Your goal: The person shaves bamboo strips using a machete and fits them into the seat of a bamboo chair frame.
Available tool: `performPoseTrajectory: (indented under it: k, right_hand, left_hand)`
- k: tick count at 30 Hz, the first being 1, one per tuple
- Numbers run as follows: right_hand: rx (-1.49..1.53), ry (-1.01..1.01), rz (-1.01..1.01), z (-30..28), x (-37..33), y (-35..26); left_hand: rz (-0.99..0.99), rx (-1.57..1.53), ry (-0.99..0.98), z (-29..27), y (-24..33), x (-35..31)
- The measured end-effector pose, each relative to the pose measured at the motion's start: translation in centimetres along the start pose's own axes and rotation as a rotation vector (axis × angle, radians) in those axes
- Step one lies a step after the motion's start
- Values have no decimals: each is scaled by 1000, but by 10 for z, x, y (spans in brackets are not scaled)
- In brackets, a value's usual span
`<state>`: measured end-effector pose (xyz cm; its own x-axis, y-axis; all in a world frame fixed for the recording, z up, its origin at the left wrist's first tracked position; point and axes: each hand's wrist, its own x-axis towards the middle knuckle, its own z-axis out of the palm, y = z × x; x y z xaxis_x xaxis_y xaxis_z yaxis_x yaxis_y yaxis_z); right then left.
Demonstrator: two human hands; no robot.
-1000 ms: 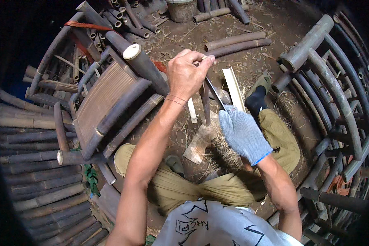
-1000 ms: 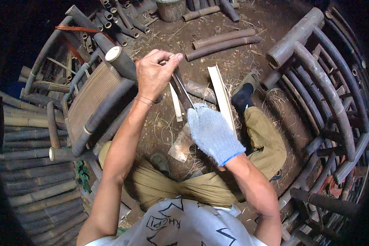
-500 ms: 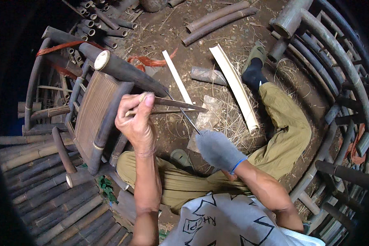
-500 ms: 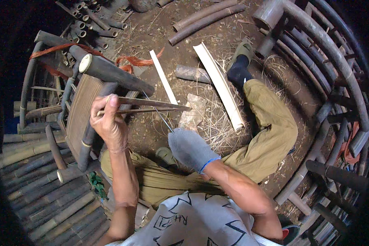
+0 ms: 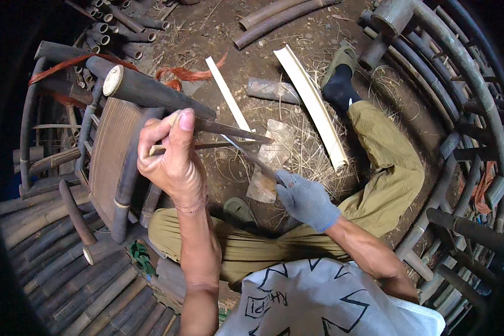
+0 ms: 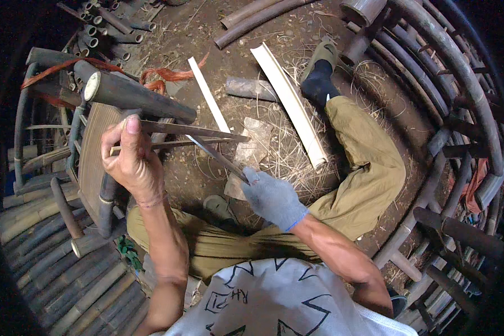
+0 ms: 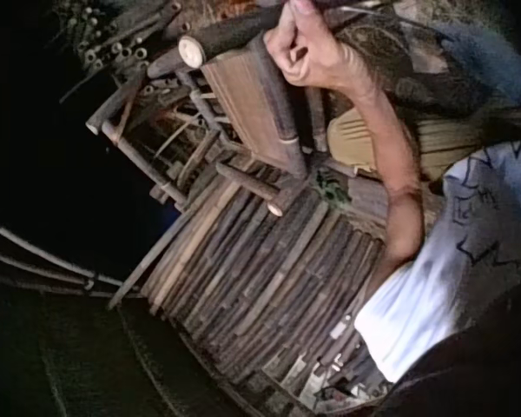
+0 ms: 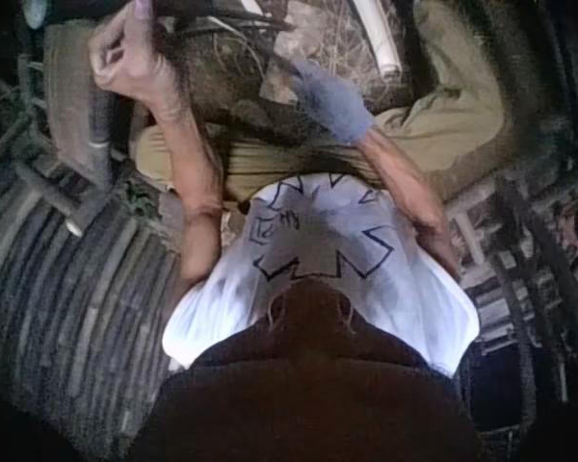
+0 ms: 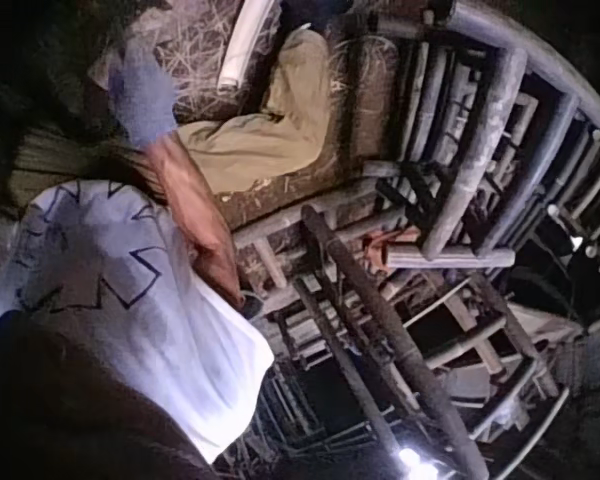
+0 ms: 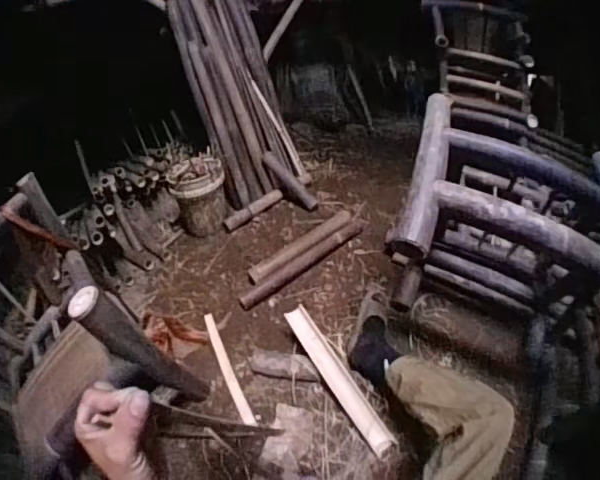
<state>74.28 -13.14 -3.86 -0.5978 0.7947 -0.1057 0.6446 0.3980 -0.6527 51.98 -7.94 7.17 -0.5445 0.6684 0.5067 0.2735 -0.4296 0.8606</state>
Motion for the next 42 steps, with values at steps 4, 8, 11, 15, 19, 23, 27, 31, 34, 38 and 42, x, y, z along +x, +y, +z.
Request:
performPoseTrajectory:
  k: [4,8,11,15,19,23,27,31,34,38,42]
  right_hand:
    - [-47,-217,417,51,8,63]
    - [-12,-135,401,75,2,84]
    - [-30,-259,403,53,17,75]
    - [70,-318,259,41,1,97]
    - [128,-70,403,26,8,106]
    - [204,42,363,37,16,130]
    - [35,49,350,49,28,106]
    - [-51,-111,297,60,40,96]
    - [-52,-138,198,59,45,80]
    - [-41,-120,185,75,45,96]
    - [-112,-173,229,78,52,111]
  left_hand:
    - [-75,18,34,7,1,3]
    - [-94,135,24,12,-10,24]
    - [40,180,51,8,-9,78]
    - [93,-423,-190,-27,47,142]
    - [149,-405,-175,-29,66,88]
    - [99,-410,-203,-21,22,10]
    - [6,-384,-106,-20,6,-35]
    - [-20,-362,-174,-30,-7,-43]
    - [-12,-402,-131,-27,-5,-45]
    - [-1,-416,-229,-34,-7,-50]
    - [-80,-390,-204,-32,4,-50]
